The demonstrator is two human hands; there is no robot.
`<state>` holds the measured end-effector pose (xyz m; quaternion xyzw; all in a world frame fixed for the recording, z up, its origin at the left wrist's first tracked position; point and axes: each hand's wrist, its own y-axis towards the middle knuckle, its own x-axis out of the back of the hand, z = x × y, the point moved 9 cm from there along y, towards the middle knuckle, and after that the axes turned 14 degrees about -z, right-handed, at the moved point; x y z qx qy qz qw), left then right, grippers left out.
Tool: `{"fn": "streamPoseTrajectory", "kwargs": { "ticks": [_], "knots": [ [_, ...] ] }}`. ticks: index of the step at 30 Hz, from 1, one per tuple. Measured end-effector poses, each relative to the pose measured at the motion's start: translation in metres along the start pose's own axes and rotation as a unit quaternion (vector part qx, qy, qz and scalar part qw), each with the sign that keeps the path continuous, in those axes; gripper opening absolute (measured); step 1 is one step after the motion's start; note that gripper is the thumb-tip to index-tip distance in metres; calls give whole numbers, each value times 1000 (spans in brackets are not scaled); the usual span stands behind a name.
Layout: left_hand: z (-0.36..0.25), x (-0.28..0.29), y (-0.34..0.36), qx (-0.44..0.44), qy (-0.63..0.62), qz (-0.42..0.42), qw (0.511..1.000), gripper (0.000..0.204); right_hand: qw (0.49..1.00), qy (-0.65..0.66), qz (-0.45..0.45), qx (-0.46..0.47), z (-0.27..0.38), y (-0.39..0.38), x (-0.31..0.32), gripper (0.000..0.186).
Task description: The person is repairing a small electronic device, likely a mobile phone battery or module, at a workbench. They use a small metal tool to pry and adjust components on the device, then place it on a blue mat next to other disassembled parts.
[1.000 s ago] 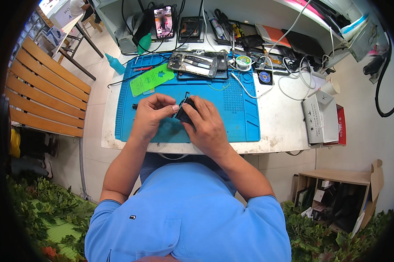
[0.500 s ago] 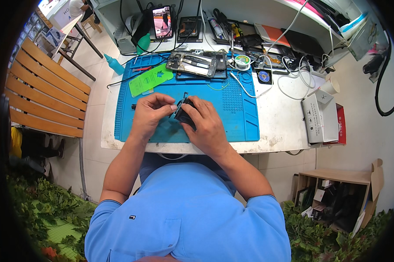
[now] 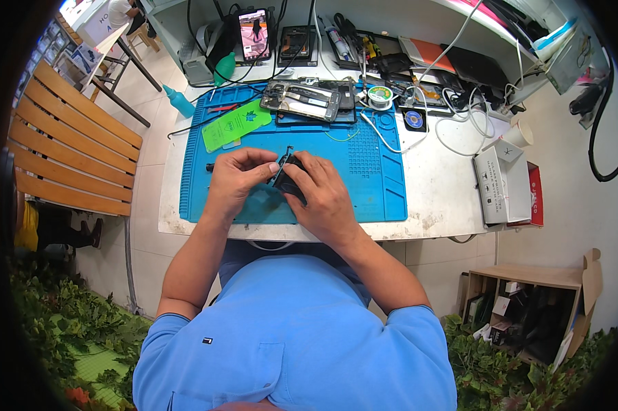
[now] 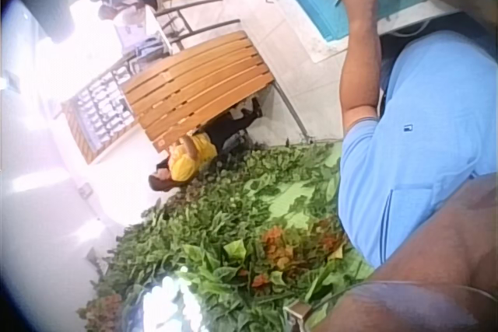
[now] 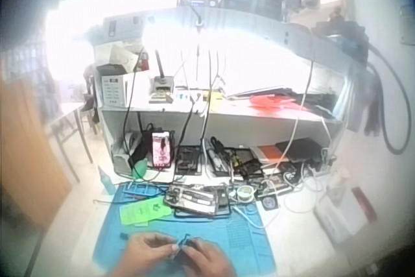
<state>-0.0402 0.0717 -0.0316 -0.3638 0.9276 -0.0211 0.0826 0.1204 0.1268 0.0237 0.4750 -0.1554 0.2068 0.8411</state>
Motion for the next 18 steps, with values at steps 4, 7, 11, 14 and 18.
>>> {"fn": "streamPoseTrajectory", "kwargs": {
  "ticks": [4,7,11,14,18],
  "knots": [
    [-3,-2,-1,5,8,13,1000,26,1000,-5,4,2,0,0,-1,61],
    [-5,-3,-1,9,25,19,999,27,1000,-4,6,6,1,0,0,60],
    [-6,-4,0,20,31,28,999,28,1000,1,5,7,1,0,0,60],
    [-3,-3,1,23,25,29,999,28,1000,3,4,6,1,0,-1,60],
    [-1,-2,2,30,33,35,998,29,1000,4,9,6,1,0,-1,62]
  ]
}}
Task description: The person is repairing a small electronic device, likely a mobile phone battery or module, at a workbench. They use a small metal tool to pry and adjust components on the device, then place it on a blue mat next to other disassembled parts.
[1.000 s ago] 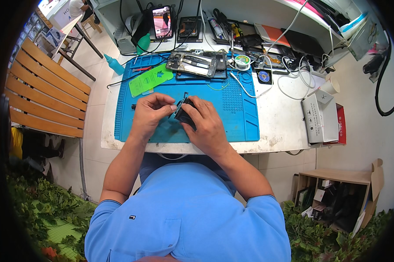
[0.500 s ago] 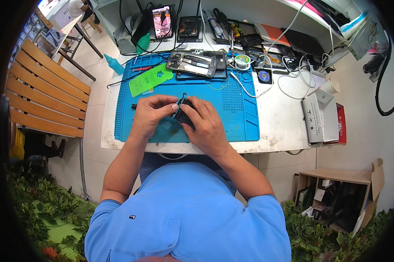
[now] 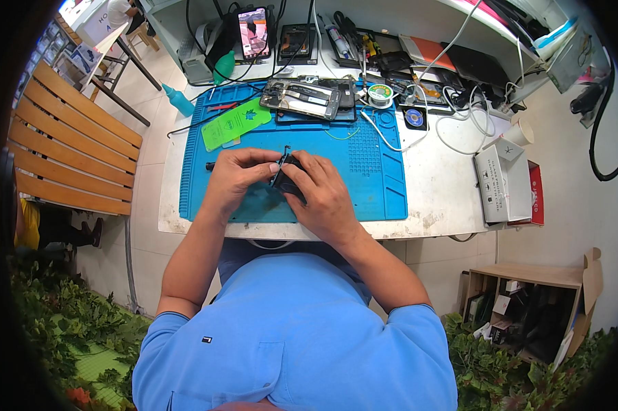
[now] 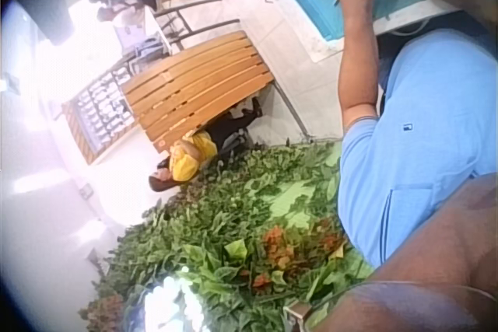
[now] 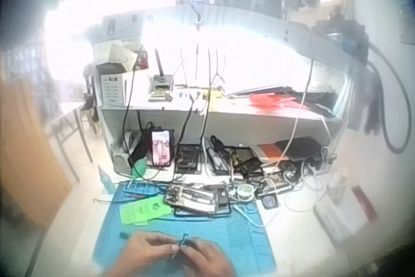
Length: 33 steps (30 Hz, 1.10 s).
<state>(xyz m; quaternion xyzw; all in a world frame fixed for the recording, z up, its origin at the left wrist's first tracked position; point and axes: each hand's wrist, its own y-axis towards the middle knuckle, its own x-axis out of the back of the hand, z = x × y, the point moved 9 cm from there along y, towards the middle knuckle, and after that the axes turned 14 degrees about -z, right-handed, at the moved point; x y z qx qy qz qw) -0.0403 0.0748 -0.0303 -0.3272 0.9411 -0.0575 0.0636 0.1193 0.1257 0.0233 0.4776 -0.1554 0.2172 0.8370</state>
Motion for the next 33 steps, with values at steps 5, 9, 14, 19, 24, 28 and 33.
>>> {"fn": "streamPoseTrajectory", "kwargs": {
  "ticks": [5,9,14,19,24,28,33],
  "knots": [
    [0,1,-1,6,0,4,1000,28,1000,3,2,3,1,0,-1,62],
    [1,1,0,2,6,4,1000,28,1000,0,-3,9,2,-1,-1,62],
    [-5,0,-1,-15,17,3,1000,29,1000,1,-2,14,2,0,-1,63],
    [-5,2,2,-23,37,9,999,27,1000,13,-7,10,2,-1,0,64],
    [-5,2,3,-25,35,20,999,24,1000,14,-3,7,2,-1,-1,64],
    [-4,2,4,-28,35,30,999,25,1000,10,-4,10,1,-1,-1,63],
    [-4,2,4,-19,33,35,999,26,1000,8,-1,8,1,-1,-2,62]
  ]
}}
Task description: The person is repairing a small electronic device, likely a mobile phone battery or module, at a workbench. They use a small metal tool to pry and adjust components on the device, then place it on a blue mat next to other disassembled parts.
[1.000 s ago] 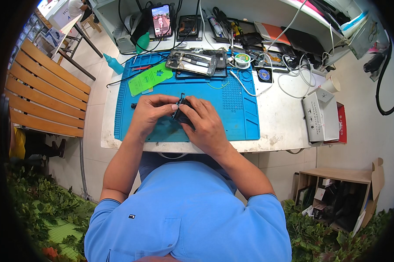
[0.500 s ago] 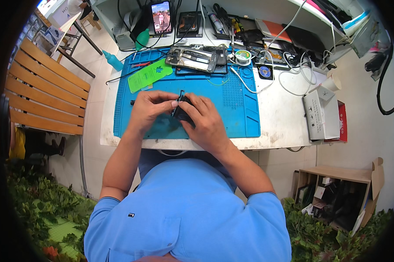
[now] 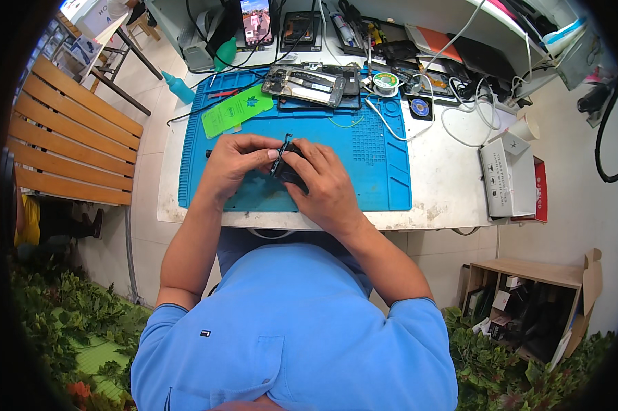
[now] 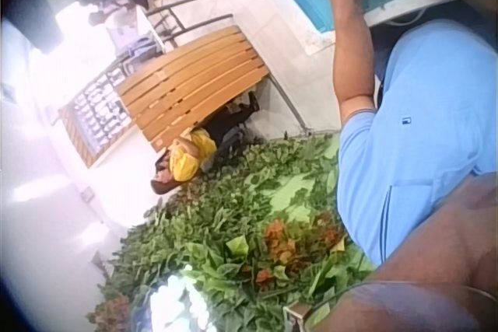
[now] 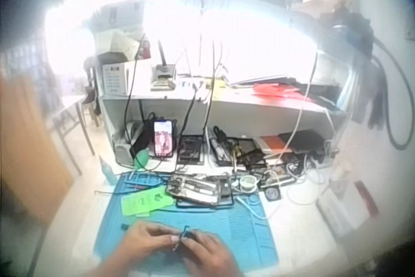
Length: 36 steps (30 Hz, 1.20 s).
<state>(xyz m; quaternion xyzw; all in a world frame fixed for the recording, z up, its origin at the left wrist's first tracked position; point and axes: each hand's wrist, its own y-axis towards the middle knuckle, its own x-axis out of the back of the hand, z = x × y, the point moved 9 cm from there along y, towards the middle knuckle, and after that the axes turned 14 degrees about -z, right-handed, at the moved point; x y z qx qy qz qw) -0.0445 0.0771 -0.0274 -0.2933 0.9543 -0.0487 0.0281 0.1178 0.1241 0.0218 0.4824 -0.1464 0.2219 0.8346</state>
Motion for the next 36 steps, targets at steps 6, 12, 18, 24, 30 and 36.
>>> {"fn": "streamPoseTrajectory", "kwargs": {
  "ticks": [6,12,18,24,30,36],
  "knots": [
    [2,0,0,11,-18,1,1000,27,1000,-3,-2,0,1,1,-1,61],
    [-1,-1,-1,9,-5,-1,1000,29,1000,-7,-2,6,3,4,1,60],
    [-1,-1,-2,-15,0,-13,1000,26,1000,-12,-5,14,5,3,1,61],
    [-6,-6,-5,-26,-19,-16,999,23,998,47,-32,-37,-2,3,6,59],
    [-10,-7,-8,-45,13,-17,999,22,968,131,-25,-214,-38,11,7,39],
    [-28,-14,-17,-115,81,-31,990,19,849,338,66,-400,-68,5,-17,18]
  ]
}}
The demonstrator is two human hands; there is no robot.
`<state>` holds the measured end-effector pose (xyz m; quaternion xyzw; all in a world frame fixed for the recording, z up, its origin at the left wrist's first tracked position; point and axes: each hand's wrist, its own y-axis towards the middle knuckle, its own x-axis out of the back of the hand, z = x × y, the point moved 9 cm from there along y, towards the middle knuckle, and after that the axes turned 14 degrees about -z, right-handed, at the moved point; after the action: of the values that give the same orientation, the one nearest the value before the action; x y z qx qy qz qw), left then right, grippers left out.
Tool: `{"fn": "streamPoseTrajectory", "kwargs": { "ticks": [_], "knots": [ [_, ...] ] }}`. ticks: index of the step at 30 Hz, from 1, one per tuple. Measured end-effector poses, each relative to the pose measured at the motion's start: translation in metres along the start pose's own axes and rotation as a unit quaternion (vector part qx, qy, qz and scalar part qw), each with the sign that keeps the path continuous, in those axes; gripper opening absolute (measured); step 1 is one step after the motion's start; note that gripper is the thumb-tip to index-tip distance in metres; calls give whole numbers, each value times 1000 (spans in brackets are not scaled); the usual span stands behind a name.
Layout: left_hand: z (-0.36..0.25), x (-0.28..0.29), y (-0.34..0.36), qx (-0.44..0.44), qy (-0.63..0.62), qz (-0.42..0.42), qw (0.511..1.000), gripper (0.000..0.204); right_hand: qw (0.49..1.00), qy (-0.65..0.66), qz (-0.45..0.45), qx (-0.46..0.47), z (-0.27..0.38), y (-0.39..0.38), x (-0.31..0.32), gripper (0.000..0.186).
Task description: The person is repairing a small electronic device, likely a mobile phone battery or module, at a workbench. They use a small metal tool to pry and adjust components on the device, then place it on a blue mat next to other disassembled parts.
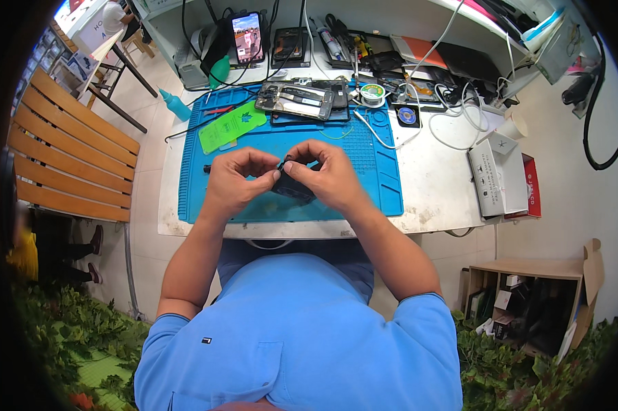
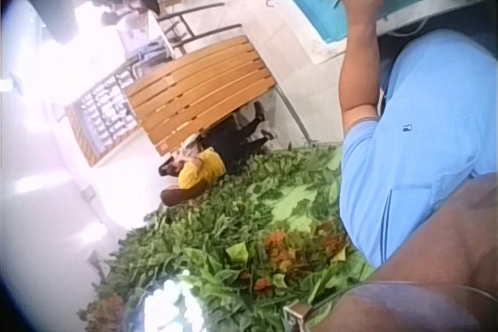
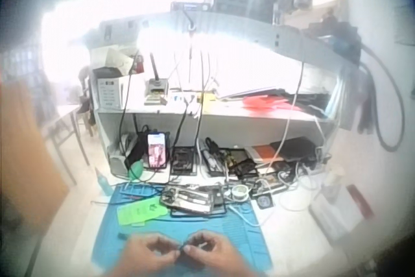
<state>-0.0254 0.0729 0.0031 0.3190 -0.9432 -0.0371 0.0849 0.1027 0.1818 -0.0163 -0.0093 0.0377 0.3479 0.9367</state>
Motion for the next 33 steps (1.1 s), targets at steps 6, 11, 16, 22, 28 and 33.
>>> {"fn": "streamPoseTrajectory", "kwargs": {
  "ticks": [6,11,16,22,28,33],
  "knots": [
    [-20,-6,-5,-41,-5,2,999,24,999,31,33,-6,8,-2,1,12],
    [-21,-9,-5,-38,-20,4,999,30,995,73,60,-25,7,-1,-2,10],
    [-19,-11,-3,-26,-26,10,999,35,991,93,73,-67,6,-1,-3,10],
    [-16,-9,1,1,-38,10,999,39,989,88,93,-68,8,1,0,14],
    [-17,-10,3,5,-36,13,999,40,992,65,79,-68,2,4,0,15],
    [-15,-13,4,13,-50,23,998,40,988,78,96,-89,-2,7,-1,16]
  ]
}}
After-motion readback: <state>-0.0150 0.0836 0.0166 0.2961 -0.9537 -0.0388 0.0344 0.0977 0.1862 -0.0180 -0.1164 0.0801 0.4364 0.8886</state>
